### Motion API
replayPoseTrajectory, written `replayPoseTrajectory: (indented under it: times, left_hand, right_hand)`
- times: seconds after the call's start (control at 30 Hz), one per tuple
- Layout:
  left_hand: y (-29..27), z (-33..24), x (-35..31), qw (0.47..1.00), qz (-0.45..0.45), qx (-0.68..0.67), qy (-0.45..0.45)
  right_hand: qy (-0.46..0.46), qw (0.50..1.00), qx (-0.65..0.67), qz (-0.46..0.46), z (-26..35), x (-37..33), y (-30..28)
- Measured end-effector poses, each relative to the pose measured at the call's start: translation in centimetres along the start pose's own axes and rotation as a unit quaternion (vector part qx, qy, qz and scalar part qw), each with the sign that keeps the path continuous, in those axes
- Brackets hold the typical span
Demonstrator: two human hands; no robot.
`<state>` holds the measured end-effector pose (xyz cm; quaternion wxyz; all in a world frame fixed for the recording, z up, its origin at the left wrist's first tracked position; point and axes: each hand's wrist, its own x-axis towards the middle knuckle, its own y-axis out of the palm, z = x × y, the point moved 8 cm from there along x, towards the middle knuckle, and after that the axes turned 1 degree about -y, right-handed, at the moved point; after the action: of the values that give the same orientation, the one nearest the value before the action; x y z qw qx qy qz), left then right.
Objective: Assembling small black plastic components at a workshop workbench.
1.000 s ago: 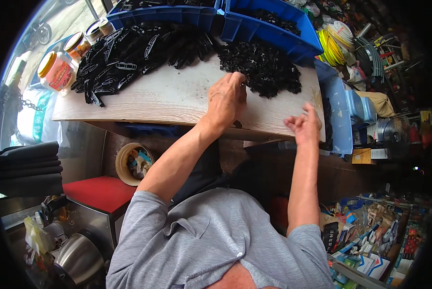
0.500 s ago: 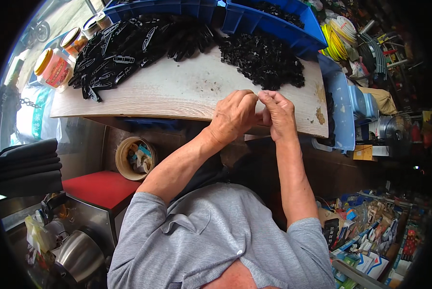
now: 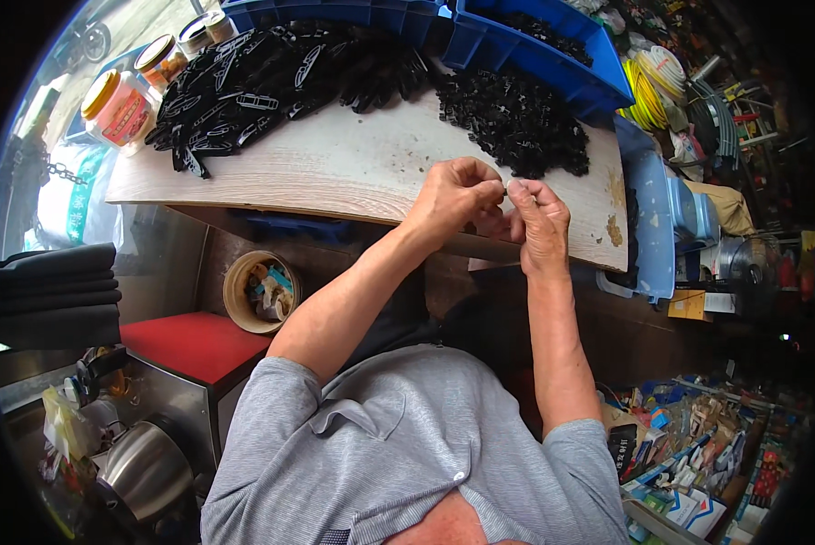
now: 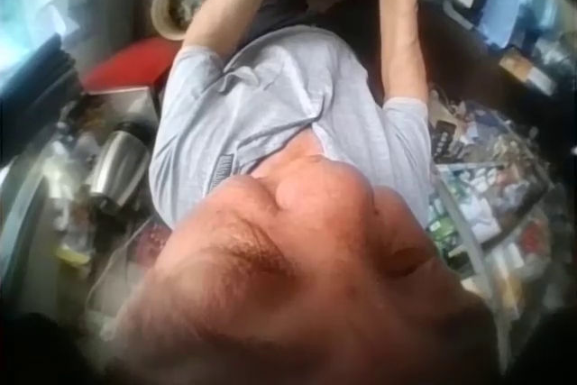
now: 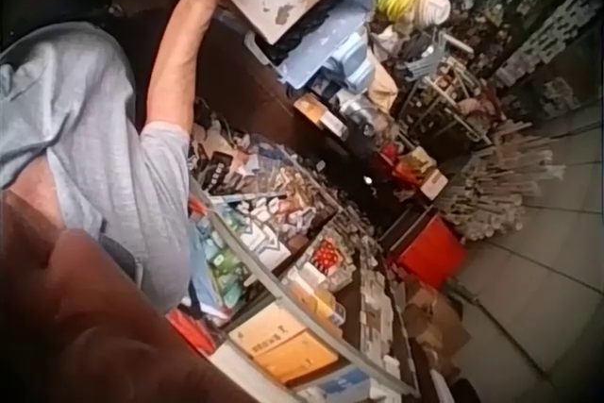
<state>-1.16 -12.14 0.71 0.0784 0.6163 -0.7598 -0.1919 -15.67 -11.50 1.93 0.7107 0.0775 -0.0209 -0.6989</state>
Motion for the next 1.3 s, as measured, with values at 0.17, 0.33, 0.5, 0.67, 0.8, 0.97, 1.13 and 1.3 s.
replayPoseTrajectory:
  times: [0.17, 0.33, 0.5, 0.67, 0.8, 0.97, 1.13, 1.3]
  left_hand:
    - [-0.5, 0.4, 0.0, 0.994, -0.031, -0.105, 0.009]
    - [-0.7, 0.0, -0.4, 0.991, -0.08, -0.101, 0.03]
    - [-1.0, 0.0, -0.5, 0.991, -0.082, -0.093, 0.042]
    - [-2.7, -1.5, -0.3, 0.977, -0.131, 0.107, 0.132]
    - [-8.3, -9.7, -2.2, 0.659, -0.397, 0.526, 0.363]
    - [-12.6, -9.8, 0.8, 0.595, -0.365, 0.679, 0.228]
    - [-12.6, -8.7, -0.8, 0.608, -0.343, 0.679, 0.229]
    - [-12.5, -8.8, -3.3, 0.665, -0.293, 0.646, 0.235]
  right_hand:
    - [0.0, 1.0, 0.007, 0.027, -0.4, 0.0, 0.2]
    - [-0.001, 0.999, 0.004, 0.038, 0.3, -0.5, 0.9]
    - [0.0, 0.999, -0.011, 0.038, 0.0, -0.3, 1.0]
    - [0.003, 1.0, -0.01, 0.013, -0.8, -0.1, -0.3]
    - [0.009, 1.0, -0.002, -0.002, -0.4, -0.4, 0.2]
    - [0.003, 1.0, 0.009, 0.008, -0.5, -0.2, 0.2]
    - [0.003, 1.0, 0.017, 0.007, -0.5, -0.3, 0.0]
    - [-0.007, 1.0, 0.022, 0.008, -0.3, -0.2, 0.1]
